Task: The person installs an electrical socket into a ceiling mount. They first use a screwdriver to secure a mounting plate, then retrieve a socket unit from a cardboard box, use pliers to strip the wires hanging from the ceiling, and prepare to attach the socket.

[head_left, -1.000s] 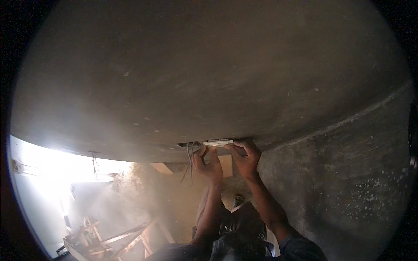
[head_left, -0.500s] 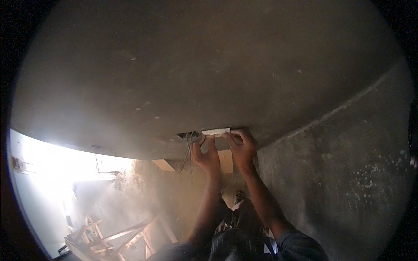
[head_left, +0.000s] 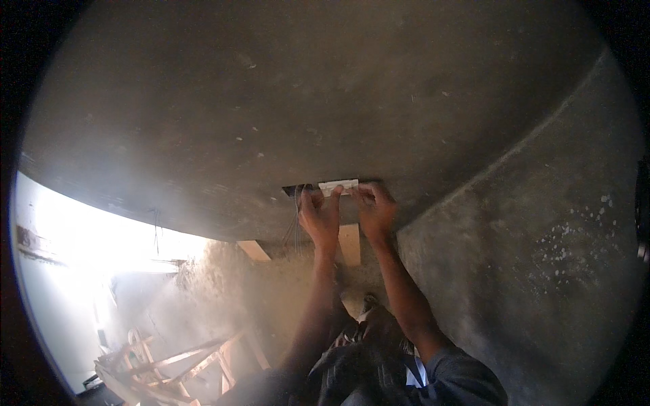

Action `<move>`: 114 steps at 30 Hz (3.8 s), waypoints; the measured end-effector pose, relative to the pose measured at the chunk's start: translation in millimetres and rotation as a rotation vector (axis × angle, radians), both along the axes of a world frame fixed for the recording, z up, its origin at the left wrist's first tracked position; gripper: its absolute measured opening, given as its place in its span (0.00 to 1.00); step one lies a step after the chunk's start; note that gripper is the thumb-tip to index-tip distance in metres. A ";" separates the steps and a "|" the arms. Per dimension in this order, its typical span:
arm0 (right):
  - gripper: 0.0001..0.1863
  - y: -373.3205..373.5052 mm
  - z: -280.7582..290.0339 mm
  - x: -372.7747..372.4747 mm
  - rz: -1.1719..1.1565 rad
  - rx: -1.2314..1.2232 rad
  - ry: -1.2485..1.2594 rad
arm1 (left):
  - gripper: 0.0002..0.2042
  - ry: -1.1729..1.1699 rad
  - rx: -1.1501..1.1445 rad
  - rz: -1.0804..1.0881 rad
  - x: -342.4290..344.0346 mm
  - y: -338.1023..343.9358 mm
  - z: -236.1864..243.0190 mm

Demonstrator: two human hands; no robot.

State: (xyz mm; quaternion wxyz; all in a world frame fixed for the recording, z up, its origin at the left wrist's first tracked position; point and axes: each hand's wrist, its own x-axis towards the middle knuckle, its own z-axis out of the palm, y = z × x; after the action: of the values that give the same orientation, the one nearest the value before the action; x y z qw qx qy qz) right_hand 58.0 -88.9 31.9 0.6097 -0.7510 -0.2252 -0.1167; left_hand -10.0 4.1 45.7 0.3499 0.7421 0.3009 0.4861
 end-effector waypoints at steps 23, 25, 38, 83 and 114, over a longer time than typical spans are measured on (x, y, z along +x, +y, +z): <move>0.20 -6.6 29.0 -2.0 -0.110 -0.057 0.266 | 0.27 -0.051 -0.199 0.324 28.9 -23.5 -33.4; 0.22 4.9 28.1 -0.2 -0.102 -0.040 0.231 | 0.30 -0.038 -0.628 0.158 33.3 -5.2 -49.9; 0.18 -22.3 1.4 8.0 -0.010 0.030 0.230 | 0.31 -0.044 -1.056 -0.026 31.1 0.5 -39.7; 0.12 -546.5 -65.9 -464.4 -1.231 -0.966 0.094 | 0.15 0.915 -0.622 -0.987 -423.9 32.5 -229.0; 0.10 -83.0 42.8 -128.8 -0.003 0.240 0.443 | 0.13 0.535 -0.180 -0.880 -124.5 16.3 -122.7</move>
State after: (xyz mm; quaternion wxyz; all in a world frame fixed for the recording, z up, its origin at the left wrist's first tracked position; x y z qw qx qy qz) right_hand -70.8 -171.9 74.7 0.7289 -0.6807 -0.0697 0.0239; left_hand -134.6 20.4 -77.0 0.4943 0.8637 0.0799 0.0584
